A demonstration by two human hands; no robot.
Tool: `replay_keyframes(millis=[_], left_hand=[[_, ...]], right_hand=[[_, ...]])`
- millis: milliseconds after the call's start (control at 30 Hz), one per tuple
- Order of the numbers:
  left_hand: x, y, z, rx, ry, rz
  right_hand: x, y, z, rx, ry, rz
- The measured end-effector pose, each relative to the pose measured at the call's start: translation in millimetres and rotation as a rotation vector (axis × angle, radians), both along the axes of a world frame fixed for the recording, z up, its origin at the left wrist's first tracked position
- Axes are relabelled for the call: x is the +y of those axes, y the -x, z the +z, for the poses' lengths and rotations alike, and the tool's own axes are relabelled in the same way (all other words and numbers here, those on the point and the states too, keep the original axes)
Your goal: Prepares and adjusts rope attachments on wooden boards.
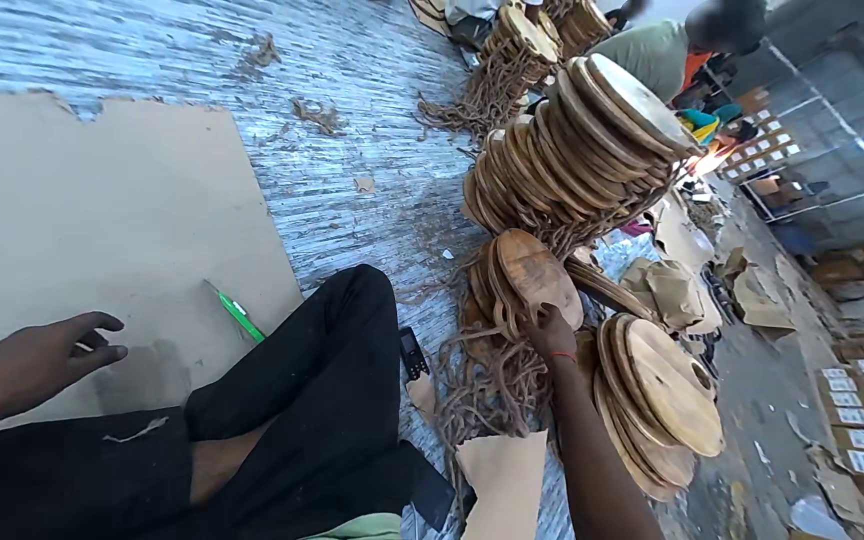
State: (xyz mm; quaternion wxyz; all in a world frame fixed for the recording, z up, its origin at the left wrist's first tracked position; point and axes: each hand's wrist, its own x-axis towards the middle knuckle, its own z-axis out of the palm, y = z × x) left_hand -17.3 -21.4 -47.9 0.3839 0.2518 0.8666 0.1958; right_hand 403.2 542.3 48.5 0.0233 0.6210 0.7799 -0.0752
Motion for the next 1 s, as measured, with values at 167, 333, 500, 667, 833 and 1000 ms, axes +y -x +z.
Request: replay_keyframes(millis=[167, 333, 500, 667, 833, 1000], left_hand=[[5.3, 3.4, -4.6, 0.005, -0.018, -0.001], [-4.2, 5.2, -15.7, 0.031, -0.003, 0.009], [-5.1, 5.9, -17.6, 0.028, -0.023, 0.017], [-1.4, 5.0, -12.0, 0.014, -0.026, 0.021], [2.0, 7.6, -6.6, 0.006, -0.038, 0.013], [3.0, 9.6, 2.4, 0.007, -0.061, 0.016]], right_hand=[[-9.0, 25.2, -9.5, -0.069, 0.105, -0.061], [-32.9, 62.9, -24.7, -0.311, -0.017, -0.164], [-12.7, 37.8, -20.4, -0.236, 0.012, -0.082], [-1.6, -2.3, 27.9, -0.262, -0.020, -0.017], [9.0, 4.7, 104.3, -0.200, -0.064, 0.038], [29.2, 49.9, 199.3, -0.029, 0.050, 0.103]])
